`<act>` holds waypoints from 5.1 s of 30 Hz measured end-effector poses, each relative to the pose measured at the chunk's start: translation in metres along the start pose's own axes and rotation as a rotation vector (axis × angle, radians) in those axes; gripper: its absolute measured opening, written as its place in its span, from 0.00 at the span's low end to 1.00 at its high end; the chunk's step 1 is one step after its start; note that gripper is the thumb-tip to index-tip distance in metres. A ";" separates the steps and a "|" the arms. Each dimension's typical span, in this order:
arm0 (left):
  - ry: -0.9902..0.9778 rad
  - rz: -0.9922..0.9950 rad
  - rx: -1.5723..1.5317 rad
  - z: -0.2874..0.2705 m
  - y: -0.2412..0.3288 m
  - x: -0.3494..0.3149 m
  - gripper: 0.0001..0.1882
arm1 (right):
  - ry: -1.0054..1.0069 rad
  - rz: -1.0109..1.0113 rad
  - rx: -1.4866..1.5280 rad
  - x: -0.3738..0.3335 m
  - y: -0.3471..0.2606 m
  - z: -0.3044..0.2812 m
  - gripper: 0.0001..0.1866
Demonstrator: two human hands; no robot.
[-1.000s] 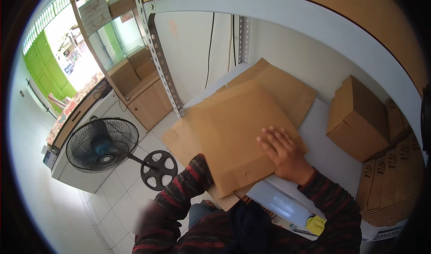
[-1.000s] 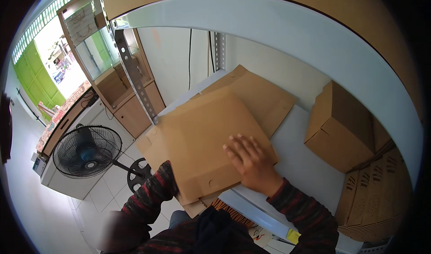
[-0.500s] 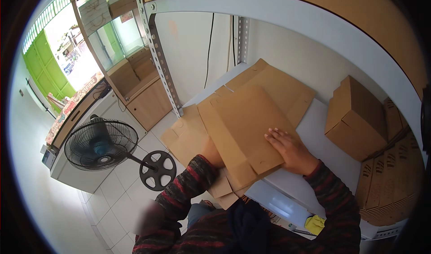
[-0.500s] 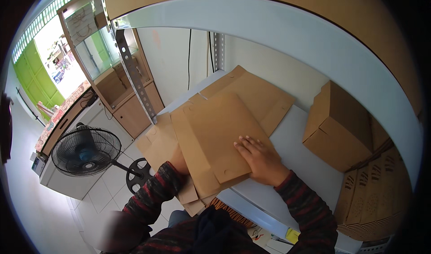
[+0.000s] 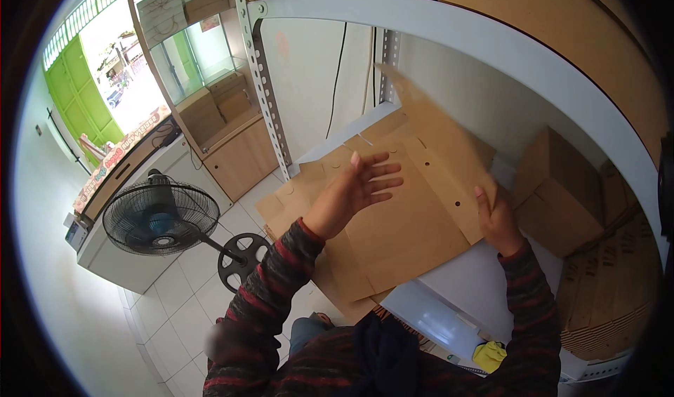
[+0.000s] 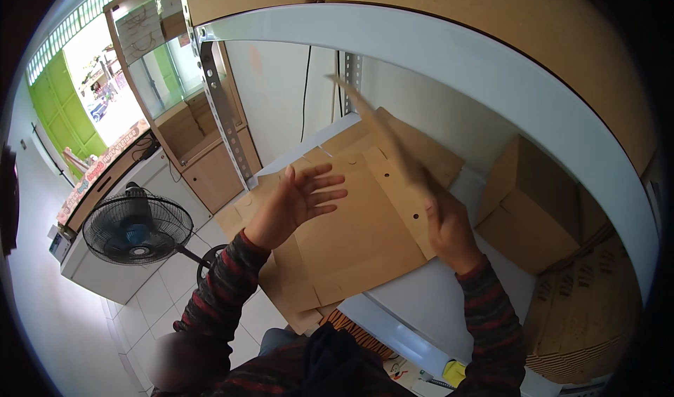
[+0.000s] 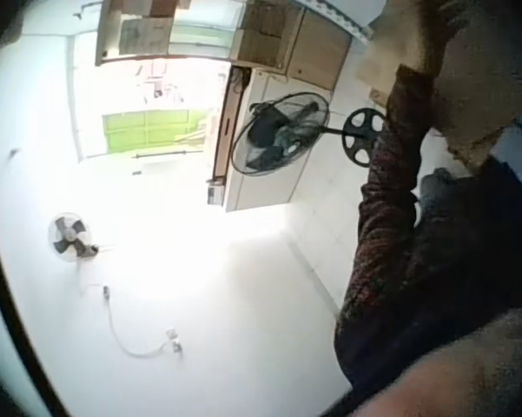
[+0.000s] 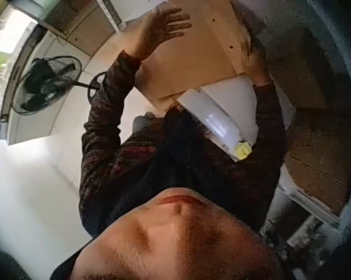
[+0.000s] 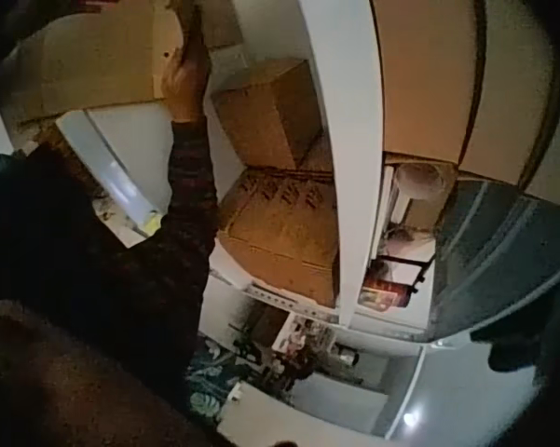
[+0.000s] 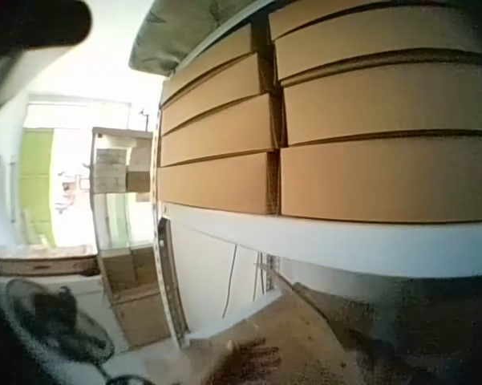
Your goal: The person assembles flat-packed cardboard boxes by folding along pre-scored lines and interlocking tabs. They repeatedly pick up a flat sheet, fold the sides into a rectangular shape, and secure the structure by tucking tabs into slots. The process is repeated for multiple boxes on a white table.
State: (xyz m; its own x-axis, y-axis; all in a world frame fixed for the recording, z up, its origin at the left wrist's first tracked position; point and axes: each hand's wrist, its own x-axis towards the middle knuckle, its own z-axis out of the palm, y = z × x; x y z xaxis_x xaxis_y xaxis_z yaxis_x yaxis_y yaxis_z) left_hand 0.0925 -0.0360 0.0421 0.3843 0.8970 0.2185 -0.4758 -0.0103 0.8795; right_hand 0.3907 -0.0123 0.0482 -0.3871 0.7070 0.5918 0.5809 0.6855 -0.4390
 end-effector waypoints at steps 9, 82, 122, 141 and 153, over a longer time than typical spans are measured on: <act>0.148 -0.018 -0.195 -0.007 0.000 0.008 0.15 | -0.157 -0.308 -0.055 -0.004 -0.034 0.020 0.40; 0.034 0.287 1.345 0.041 -0.014 -0.090 0.11 | 0.100 -0.887 -0.209 -0.045 -0.073 0.060 0.03; -0.073 0.286 1.388 0.035 -0.024 -0.094 0.16 | 0.038 -0.900 -0.165 -0.045 -0.071 0.062 0.07; 0.199 0.432 1.498 0.046 -0.038 -0.098 0.09 | -0.240 -0.341 0.229 -0.030 -0.068 0.063 0.07; 0.262 0.385 1.564 0.051 -0.052 -0.094 0.06 | -0.277 -0.358 0.128 -0.040 -0.070 0.076 0.05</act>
State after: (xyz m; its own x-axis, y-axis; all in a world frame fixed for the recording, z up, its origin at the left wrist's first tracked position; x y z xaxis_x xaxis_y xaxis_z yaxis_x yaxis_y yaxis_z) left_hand 0.1213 -0.1423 -0.0024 0.2244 0.7803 0.5838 0.7772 -0.5047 0.3759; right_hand 0.3113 -0.0755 0.0038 -0.7338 0.4301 0.5259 0.2899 0.8983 -0.3303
